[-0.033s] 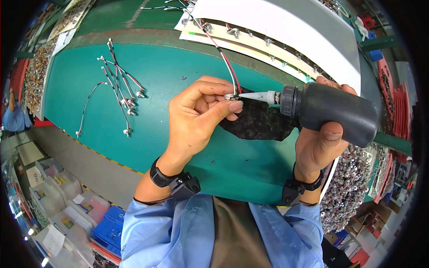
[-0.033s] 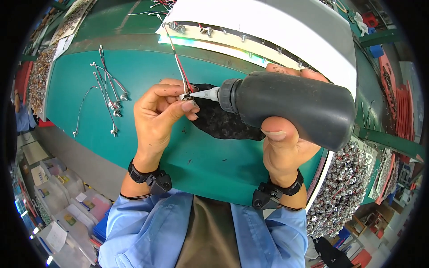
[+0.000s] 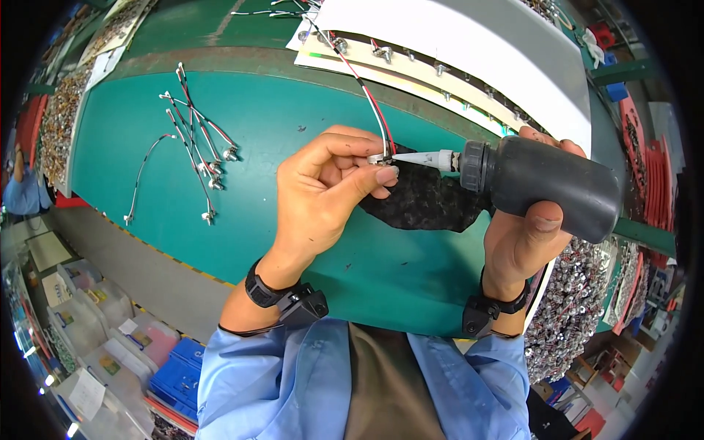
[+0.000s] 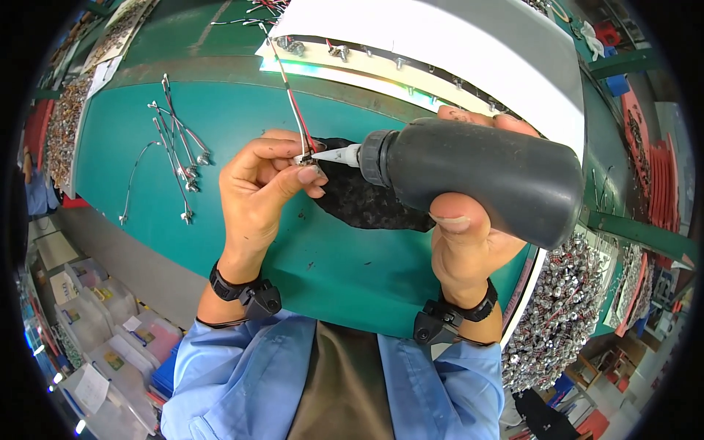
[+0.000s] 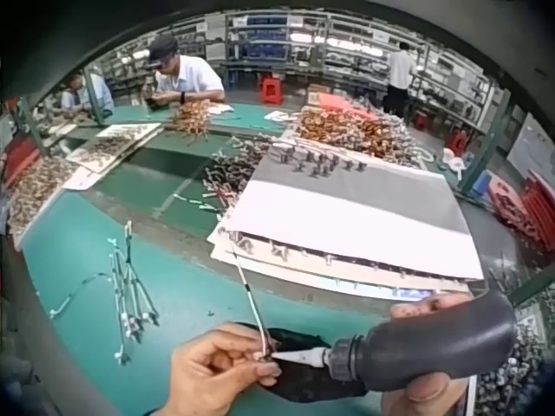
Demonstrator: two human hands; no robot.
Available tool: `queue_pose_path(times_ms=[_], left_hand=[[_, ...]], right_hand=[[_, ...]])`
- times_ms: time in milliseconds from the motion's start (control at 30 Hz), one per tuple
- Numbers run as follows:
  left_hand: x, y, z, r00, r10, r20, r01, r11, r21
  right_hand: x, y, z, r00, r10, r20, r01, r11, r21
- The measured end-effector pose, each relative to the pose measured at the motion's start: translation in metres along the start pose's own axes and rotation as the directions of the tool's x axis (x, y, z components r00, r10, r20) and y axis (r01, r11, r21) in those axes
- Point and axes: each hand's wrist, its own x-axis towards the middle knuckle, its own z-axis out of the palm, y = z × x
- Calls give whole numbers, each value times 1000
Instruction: The person moves a white board and a black cloth aside, then picks up a wire assembly and applies glue to it from a bottle. This process is repeated for several assemblies, occasionally wiping the glue bottle tip with the cloth.
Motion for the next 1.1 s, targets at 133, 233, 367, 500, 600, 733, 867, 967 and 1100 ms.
queue_pose_path(times_ms=[133,233,367,500,600,733,867,967,1100], left_hand=[[0,0,-1,1000,-4,9,4,1000,3],[-1,1,-2,1000,-4,7,4,1000,3],[0,0,-2,1000,-5,20,6,1000,-13],[-1,1,-2,1000,-23,7,23,1000,-10],[-1,1,-2,1000,-23,20,24,1000,-16],[-1,2,-3,999,-29,16,29,1000,-12],[-1,2,-2,999,-38,4,38,999,-32],[-1,2,-3,1000,-30,8,30,999,-15],[-1,2,-4,1000,-21,18,21,1000,-1]], right_hand=[[-1,1,1,1000,-9,4,9,1000,-5],[0,1,1,1000,-22,11,22,1000,-4],[1,0,-1,1000,-31,0,31,1000,-5],[0,1,0,999,-31,-6,31,1000,-2],[1,1,0,999,-32,-3,32,999,-3],[1,1,1,1000,-31,5,31,1000,-5],[1,2,1,999,-33,4,33,999,-2],[2,5,-1,999,-43,8,43,999,6],[7,10,-2,998,-70,8,70,997,14]])
